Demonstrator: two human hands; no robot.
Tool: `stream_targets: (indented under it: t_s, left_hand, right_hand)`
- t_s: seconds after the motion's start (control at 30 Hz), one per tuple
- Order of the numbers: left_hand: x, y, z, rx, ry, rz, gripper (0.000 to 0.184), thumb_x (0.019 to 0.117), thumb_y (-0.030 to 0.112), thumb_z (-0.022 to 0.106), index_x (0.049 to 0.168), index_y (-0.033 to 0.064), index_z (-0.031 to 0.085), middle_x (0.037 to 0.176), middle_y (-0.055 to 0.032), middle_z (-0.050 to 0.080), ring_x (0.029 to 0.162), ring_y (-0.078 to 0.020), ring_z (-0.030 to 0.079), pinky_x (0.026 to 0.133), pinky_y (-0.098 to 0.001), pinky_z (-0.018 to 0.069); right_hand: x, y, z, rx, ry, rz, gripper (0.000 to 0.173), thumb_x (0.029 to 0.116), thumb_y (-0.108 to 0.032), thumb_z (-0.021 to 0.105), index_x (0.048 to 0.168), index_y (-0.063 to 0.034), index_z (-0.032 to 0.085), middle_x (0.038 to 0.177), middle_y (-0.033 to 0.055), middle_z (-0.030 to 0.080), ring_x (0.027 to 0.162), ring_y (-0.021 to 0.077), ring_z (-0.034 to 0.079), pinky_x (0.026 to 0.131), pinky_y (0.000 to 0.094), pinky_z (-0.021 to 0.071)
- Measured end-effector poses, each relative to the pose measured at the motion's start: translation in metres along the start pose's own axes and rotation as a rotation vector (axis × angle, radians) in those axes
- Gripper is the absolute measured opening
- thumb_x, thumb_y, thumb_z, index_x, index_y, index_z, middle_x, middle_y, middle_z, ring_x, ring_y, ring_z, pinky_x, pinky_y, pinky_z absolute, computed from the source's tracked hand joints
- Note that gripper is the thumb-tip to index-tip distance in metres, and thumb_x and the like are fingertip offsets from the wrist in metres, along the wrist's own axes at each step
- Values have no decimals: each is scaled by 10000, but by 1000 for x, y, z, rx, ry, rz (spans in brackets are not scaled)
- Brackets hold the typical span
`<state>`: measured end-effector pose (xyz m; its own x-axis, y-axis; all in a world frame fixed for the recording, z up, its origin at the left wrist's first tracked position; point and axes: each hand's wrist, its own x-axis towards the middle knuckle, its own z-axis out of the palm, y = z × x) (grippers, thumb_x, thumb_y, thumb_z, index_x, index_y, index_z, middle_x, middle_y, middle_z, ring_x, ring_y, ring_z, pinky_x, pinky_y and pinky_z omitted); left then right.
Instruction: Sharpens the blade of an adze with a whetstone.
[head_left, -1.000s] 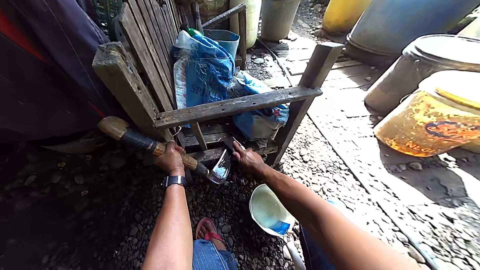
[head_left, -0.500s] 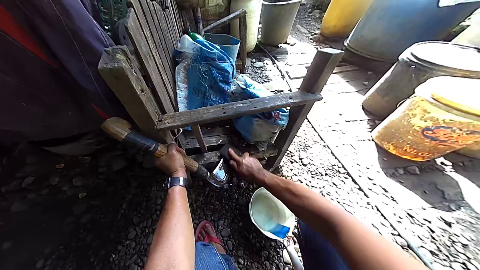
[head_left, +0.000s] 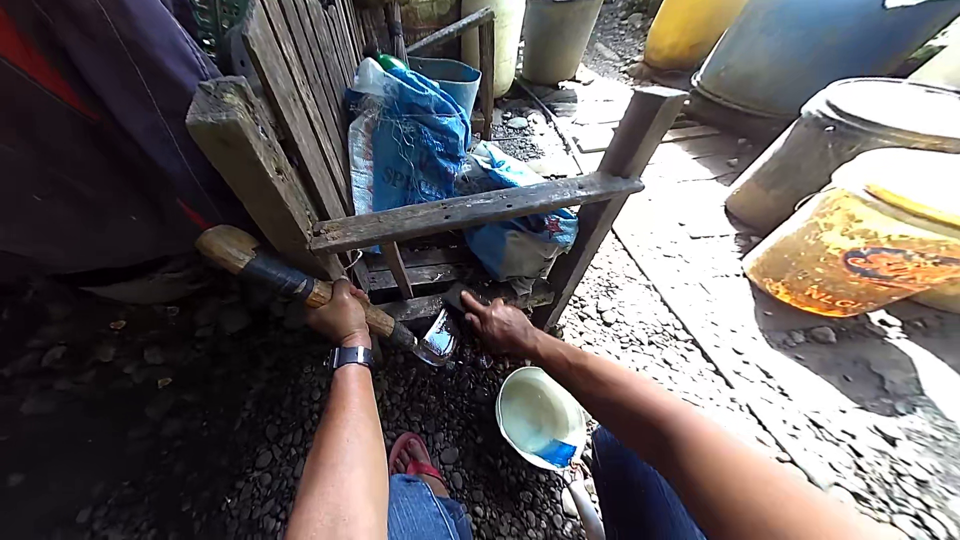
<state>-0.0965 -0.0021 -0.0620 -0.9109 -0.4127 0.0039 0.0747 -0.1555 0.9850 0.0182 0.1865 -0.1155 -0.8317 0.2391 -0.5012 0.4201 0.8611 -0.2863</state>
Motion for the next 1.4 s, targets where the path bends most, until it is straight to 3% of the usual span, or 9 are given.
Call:
stream_targets:
  t_s: [0.1,0.27,0.47,0.63,0.83,0.97,1.07,1.2,1.4]
  left_hand:
    - [3,3,0,4,0,0,84,955,-49,611,966,-16,535,577,-27,553,444,-116,597,474,-259,565]
    - [5,1,3,-9,5,22,82,944,-66,605,956,-23,536,559,-20,552,428,-101,590,453,-247,555]
    - [0,1,8,-23,45,-10,99,962,-47,612,1015,-29,530,592,-34,556,449,-110,599,479,-257,567]
    - [1,0,6,-20,26,-28,75,973,-28,609,1012,-31,545,586,-33,557,454,-112,600,477,-262,566]
    - [0,3,4,-11,2,2,75,964,-30,601,1000,-23,536,567,-20,562,443,-115,602,477,-263,564]
    - [1,5,3,-4,-10,8,100,955,-34,608,1015,-22,529,562,-10,550,437,-96,589,471,-251,557]
    - [1,3,1,-31,-24,32,71,955,-52,592,979,-18,534,548,-10,553,428,-104,589,461,-256,555]
    - [1,4,0,-50,-29,41,75,955,-52,583,946,-2,528,534,-7,554,417,-107,590,455,-255,555]
    - [0,3,1,-51,-39,30,64,961,-57,573,953,-10,531,547,-7,550,424,-99,585,462,-243,556]
  right_hand:
    - [22,-11,-18,25,4,85,587,1123,-458,227,1672,-277,123,1440,285,545,1320,455,549,1041,602,457]
    - [-7,-3,1,-31,-21,-58,590,1119,-464,280,1669,-309,133,1383,371,515,1141,521,617,946,629,495]
    - [19,-10,-19,32,10,72,590,1119,-472,235,1671,-309,104,1466,313,499,1289,478,561,1026,608,468]
    - [-14,-5,9,5,-32,-121,595,1113,-479,287,1668,-330,131,1388,388,503,1114,540,621,925,656,499]
    - [25,-12,-15,145,39,82,594,1115,-485,257,1669,-329,109,1478,309,492,1295,477,559,1025,612,472]
    - [-1,-7,11,91,10,-51,602,1111,-475,294,1669,-327,123,1420,381,482,1146,529,614,938,645,503]
    - [-6,-1,17,74,7,-89,598,1112,-479,292,1668,-331,126,1397,382,499,1119,527,625,931,640,505]
    - [23,-11,-12,135,30,77,595,1116,-480,273,1668,-327,114,1473,309,498,1295,479,558,1022,617,472]
    - [-8,-2,13,26,-10,-116,599,1112,-484,298,1667,-331,132,1398,389,491,1106,535,625,918,649,504]
